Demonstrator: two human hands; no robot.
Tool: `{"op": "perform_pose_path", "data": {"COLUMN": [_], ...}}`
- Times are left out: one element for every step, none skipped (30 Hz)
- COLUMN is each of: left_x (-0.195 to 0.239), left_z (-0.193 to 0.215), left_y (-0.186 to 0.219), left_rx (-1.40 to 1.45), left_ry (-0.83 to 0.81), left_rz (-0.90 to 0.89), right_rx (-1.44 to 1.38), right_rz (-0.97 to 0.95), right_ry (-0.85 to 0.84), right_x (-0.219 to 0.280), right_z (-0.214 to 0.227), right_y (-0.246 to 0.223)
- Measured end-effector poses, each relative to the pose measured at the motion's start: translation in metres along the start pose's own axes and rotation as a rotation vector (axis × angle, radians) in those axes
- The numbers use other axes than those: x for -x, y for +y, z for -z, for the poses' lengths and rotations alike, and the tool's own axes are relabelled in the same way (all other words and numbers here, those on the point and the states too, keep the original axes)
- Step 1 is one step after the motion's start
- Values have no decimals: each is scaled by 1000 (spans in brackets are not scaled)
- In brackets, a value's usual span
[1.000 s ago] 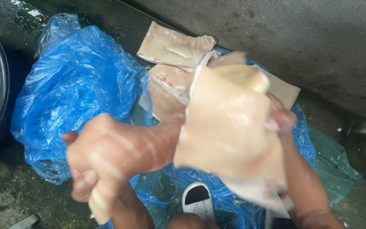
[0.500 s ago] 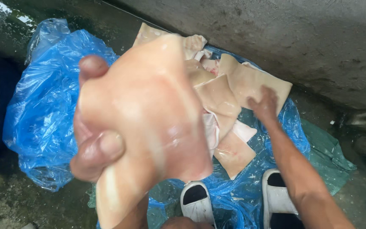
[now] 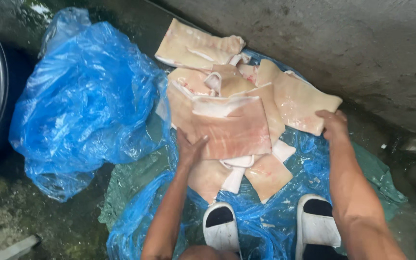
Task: The person picks up flat pieces of raw meat from a blue plastic sheet, washes them by hand in a green bucket of water, and places the cleaned pieces into a blue plastic basket. The process is repeated for multiple pieces.
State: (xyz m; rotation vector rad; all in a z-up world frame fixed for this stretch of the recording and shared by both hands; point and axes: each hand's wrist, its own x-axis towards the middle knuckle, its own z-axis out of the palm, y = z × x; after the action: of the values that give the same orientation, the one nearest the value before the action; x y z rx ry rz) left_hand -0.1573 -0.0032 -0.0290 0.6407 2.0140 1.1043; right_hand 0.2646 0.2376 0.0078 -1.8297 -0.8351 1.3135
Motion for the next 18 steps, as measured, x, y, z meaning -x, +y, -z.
{"op": "perform_pose_path", "data": {"left_x": [7,7,3,4,1,-2,-1,-9,-18,-21,-25,-29,-32,-33,-32,-31,-28,-26], "left_z": [-6,-9,-12,-14,-16,-14,-12,-9,-5,-2,4,8,9,11,14,15,18,17], "left_y": [-7,-9,-9,-12,-16,-20,-27,-31,-35,-44,-53,-60,-65,-69,-70,-67,-60,-51], "left_rx": [-35,-66,-97,-107,-117,-128,72,271,471,559,646,732,748,764,781,812,830,863], "left_ry": [1,9,17,29,41,57,26,-6,-40,-113,-185,-261,-237,-210,-182,-208,-227,-254], "left_rz": [78,145,213,167,122,79,171,249,325,286,246,202,232,264,295,310,326,338], "right_rx": [-174,-237,-300,-366,-334,-302,-342,-390,-438,-457,-477,-497,-544,-591,-638,-680,-722,-764], "right_rz": [-33,70,171,264,329,392,409,435,460,457,454,453,449,441,431,401,371,344], "right_ry": [-117,-200,-286,-359,-351,-345,-405,-465,-526,-581,-637,-690,-739,-790,-843,-868,-893,-912], "right_x": [13,28,48,74,97,123,151,177,202,225,244,259,270,279,283,283,281,277], "right_z": [0,-7,-16,-21,-29,-39,-47,-56,-62,-66,-69,-71,-71,-70,-70,-72,-72,-72], "right_y": [-14,-34,-52,-67,-87,-106,-123,-142,-160,-175,-189,-200,-209,-214,-214,-214,-209,-201]}}
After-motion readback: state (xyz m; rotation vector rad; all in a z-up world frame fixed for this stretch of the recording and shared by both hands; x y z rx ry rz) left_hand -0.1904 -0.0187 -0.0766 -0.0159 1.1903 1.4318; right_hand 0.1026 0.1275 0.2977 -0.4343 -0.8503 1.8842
